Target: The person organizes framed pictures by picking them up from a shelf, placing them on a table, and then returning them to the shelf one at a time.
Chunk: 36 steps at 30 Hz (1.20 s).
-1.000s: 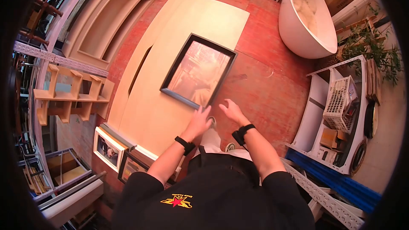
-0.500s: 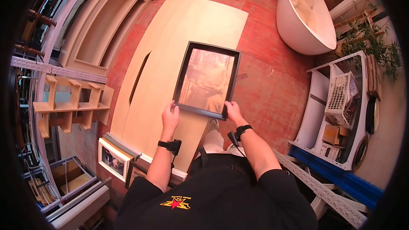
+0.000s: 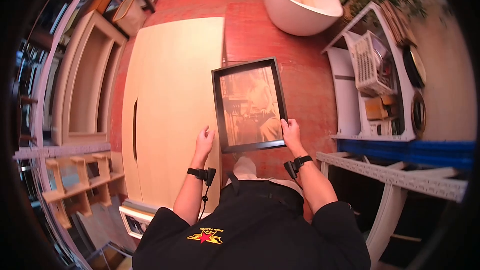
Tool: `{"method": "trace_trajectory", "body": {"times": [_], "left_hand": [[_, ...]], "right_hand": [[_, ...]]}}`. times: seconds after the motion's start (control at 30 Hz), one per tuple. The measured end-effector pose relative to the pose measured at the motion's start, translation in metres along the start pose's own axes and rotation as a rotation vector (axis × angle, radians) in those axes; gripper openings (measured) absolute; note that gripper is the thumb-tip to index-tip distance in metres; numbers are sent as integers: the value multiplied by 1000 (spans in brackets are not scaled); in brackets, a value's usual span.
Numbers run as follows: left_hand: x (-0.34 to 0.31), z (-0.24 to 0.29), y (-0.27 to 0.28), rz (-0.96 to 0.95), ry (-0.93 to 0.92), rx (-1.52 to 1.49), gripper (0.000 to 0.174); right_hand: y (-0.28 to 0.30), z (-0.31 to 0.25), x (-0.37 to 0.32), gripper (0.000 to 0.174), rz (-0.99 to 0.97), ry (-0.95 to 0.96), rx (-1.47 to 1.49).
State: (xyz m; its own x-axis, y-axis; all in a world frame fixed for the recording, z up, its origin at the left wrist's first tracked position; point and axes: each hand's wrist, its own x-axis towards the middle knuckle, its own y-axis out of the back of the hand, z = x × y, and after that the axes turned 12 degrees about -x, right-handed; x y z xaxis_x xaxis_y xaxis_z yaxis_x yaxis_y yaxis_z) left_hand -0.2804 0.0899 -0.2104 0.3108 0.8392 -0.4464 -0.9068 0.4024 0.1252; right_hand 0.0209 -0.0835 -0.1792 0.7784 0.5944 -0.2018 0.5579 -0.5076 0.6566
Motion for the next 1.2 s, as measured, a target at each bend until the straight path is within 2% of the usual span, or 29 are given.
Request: {"method": "trace_trajectory", "body": {"times": [0.03,0.1,0.27,0.33,0.37,0.4,0.47,0.5,0.53,0.6,0.73,0.8,0.83,0.93,1.0,1.13,1.17,1.2], "left_hand": [[1,9,-9,-37,-12,14,59],[2,29,-30,-206,176,-190,66],[-14,76,-89,-523,232,-218,67],[-27,93,-117,-680,328,-397,61],[-32,96,-132,-760,360,-436,53],[-35,97,-145,-802,357,-404,53],[-41,94,-170,-1098,403,-402,49],[-52,101,-180,-1185,423,-399,47],[-73,115,-190,-1215,424,-375,47],[-126,146,-210,-1220,311,-189,44],[-190,154,-254,-1377,163,30,41],[-221,159,-272,-1504,83,175,44],[-238,161,-281,-1520,56,230,48],[-284,157,-313,-1654,24,330,47],[-318,152,-333,-1741,60,348,48],[-390,133,-368,-1913,110,354,49],[-404,121,-378,-1952,116,360,48],[-421,117,-386,-1983,118,382,48]], "right_hand": [[13,13,-7,36,23,-11,6],[44,31,-28,34,71,-58,53],[113,66,-96,28,192,-122,209],[132,85,-127,28,270,-121,277],[141,96,-142,28,304,-101,331],[150,104,-158,28,351,-115,346],[169,118,-193,28,397,-123,360],[176,127,-210,29,432,-147,380],[183,134,-226,29,466,-157,388],[197,144,-258,28,580,-180,311],[213,188,-311,31,777,-214,221],[224,198,-344,33,850,-296,152],[231,197,-360,33,907,-261,162],[244,225,-408,37,1011,-270,184],[251,241,-445,38,1038,-349,174],[248,264,-518,40,1215,-529,142],[246,269,-538,40,1230,-559,158],[243,284,-562,41,1159,-636,178]]}}
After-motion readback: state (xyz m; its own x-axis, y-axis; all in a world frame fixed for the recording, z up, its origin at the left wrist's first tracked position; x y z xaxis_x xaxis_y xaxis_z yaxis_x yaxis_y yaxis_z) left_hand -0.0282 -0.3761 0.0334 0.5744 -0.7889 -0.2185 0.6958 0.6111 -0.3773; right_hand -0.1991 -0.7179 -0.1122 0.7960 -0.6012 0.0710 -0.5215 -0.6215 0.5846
